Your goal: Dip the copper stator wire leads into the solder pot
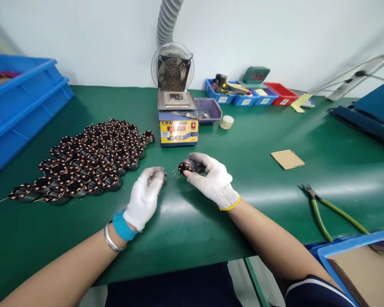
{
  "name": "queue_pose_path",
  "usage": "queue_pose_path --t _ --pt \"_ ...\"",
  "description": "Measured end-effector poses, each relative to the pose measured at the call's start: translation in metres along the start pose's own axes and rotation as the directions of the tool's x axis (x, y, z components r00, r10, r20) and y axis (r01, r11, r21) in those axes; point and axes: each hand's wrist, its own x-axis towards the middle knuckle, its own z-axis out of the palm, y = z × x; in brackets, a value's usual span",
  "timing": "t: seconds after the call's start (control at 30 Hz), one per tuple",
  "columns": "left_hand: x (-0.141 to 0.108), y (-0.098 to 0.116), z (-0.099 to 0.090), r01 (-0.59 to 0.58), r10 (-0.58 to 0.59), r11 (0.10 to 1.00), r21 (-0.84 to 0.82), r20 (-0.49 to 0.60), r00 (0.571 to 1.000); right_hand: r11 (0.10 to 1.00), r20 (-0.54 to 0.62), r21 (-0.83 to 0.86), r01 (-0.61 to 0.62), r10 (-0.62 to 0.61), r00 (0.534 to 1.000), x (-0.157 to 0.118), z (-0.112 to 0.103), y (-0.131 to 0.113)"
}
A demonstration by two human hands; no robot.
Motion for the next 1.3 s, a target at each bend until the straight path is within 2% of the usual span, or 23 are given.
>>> queue_pose_path --t 0.03,0.1,0.17,0.23,0.33,0.47,0.57,0.67,0.9,1.03,1.13,1.23,1.3 --pt "-0.001 -0.002 0.003 -0.091 0.082 0.982 0.167 0.061 0.995 0.999 -0.035 -0.018 0.035 -0.036 0.999 0.012 -0.005 0.0" --pt "-0.004 -0.006 0.008 -0.291 0.202 0.847 0.444 0.238 0.95 0.986 -0.101 -0.118 0.119 -0.131 0.986 0.047 -0.017 -0.005" --pt "-0.006 -0.009 0.01 -0.43 0.236 0.699 0.572 0.383 0.893 0.934 -0.138 -0.305 0.185 -0.235 0.962 0.093 -0.029 -0.015" --pt "-0.007 -0.012 0.009 -0.483 0.223 0.628 0.61 0.454 0.863 0.836 -0.128 -0.517 0.187 -0.291 0.948 0.143 -0.036 -0.029" --pt "-0.005 -0.015 0.006 -0.51 0.215 0.613 0.604 0.493 0.843 0.657 -0.052 -0.736 0.166 -0.3 0.953 0.205 -0.032 -0.049" --pt "-0.001 -0.017 0.003 -0.508 0.224 0.646 0.571 0.494 0.84 0.469 0.063 -0.866 0.172 -0.239 0.969 0.249 -0.013 -0.061" --pt "0.001 -0.019 0.004 -0.505 0.231 0.668 0.546 0.493 0.839 0.39 0.106 -0.905 0.17 -0.181 0.978 0.26 -0.002 -0.062" --pt "0.002 -0.019 0.005 -0.502 0.234 0.682 0.531 0.493 0.838 0.351 0.147 -0.915 0.198 -0.166 0.975 0.262 0.003 -0.062" --pt "0.004 -0.016 0.005 -0.496 0.233 0.689 0.527 0.488 0.841 0.357 0.167 -0.91 0.211 -0.151 0.974 0.261 0.007 -0.059" --pt "0.005 -0.015 0.004 -0.489 0.217 0.695 0.527 0.494 0.842 0.364 0.156 -0.908 0.21 -0.174 0.972 0.259 0.002 -0.064" --pt "0.006 -0.014 0.003 -0.478 0.209 0.71 0.516 0.494 0.844 0.422 0.104 -0.886 0.19 -0.218 0.97 0.256 -0.008 -0.071" --pt "0.009 -0.013 0.003 -0.462 0.214 0.732 0.501 0.474 0.854 0.553 0.029 -0.818 0.159 -0.236 0.971 0.243 -0.017 -0.077" --pt "0.012 -0.012 0.004 -0.417 0.215 0.761 0.496 0.414 0.885 0.658 -0.006 -0.738 0.149 -0.227 0.974 0.226 -0.02 -0.08"
